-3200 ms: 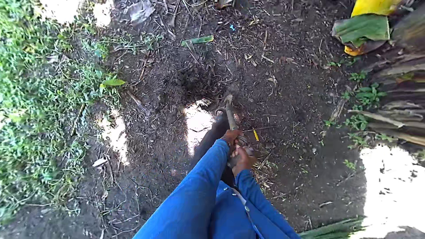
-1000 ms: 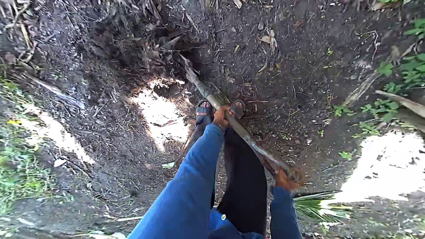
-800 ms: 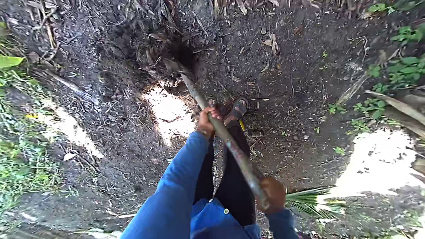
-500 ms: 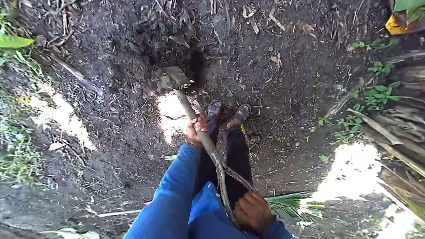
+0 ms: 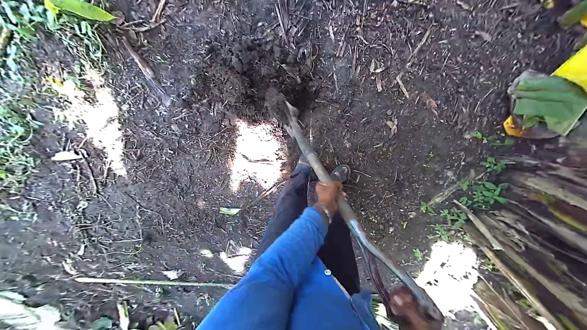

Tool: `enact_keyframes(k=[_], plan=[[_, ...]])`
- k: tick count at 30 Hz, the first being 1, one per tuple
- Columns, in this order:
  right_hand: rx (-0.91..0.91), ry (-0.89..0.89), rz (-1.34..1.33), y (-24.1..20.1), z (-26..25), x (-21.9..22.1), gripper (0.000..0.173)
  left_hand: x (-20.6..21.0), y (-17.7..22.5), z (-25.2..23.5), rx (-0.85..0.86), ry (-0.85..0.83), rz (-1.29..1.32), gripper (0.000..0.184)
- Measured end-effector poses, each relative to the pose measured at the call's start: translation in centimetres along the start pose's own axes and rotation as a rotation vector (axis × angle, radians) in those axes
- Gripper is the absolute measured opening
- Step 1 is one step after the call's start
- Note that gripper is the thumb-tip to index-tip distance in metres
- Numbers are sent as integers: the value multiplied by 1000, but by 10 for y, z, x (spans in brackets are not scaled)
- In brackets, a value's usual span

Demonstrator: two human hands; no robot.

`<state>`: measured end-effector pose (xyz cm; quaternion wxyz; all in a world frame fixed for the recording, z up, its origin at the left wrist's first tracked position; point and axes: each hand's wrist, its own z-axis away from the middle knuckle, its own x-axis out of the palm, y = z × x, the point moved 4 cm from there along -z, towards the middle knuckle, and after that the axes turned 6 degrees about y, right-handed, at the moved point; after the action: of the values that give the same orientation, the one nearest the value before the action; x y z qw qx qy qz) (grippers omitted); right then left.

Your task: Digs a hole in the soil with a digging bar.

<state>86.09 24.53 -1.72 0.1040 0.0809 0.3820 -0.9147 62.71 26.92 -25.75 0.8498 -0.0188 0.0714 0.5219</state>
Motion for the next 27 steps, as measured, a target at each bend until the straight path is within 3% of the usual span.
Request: enact_keyframes(k=[3,6,10,12,14,16,18,21,24,25,27], plan=[[114,20,-86,4,24,-29,21,8,-38,21,-50,29,-69,32],[180,57,-145,11,38,-25,18,-6,-56,16,-55,98,-174,36],[186,76,-107,67,8,23,13,-55,-17,-25,40,165,-301,39],[4,109,43,84,-27,60,24,-69,14,-61,42,186,-191,34],[-271,85,339,59,-56,81,30,-64,32,-79,3,138,79,19],[-625,-101,524,11,-75,98,32,-56,45,-82,-22,-74,335,4],[-956,-400,613,-24,-73,118,33,-61,52,-71,6,-401,591,13],[-1234,-704,752,-43,-42,145,32,-84,62,-58,17,-646,912,12],[-1229,-597,724,-29,-21,142,24,-94,61,-46,-37,-533,891,22],[-1146,-495,654,-18,-17,134,27,-94,59,-43,-48,-420,782,27],[-813,-257,469,9,-4,106,31,-92,41,-44,-65,-173,456,23]])
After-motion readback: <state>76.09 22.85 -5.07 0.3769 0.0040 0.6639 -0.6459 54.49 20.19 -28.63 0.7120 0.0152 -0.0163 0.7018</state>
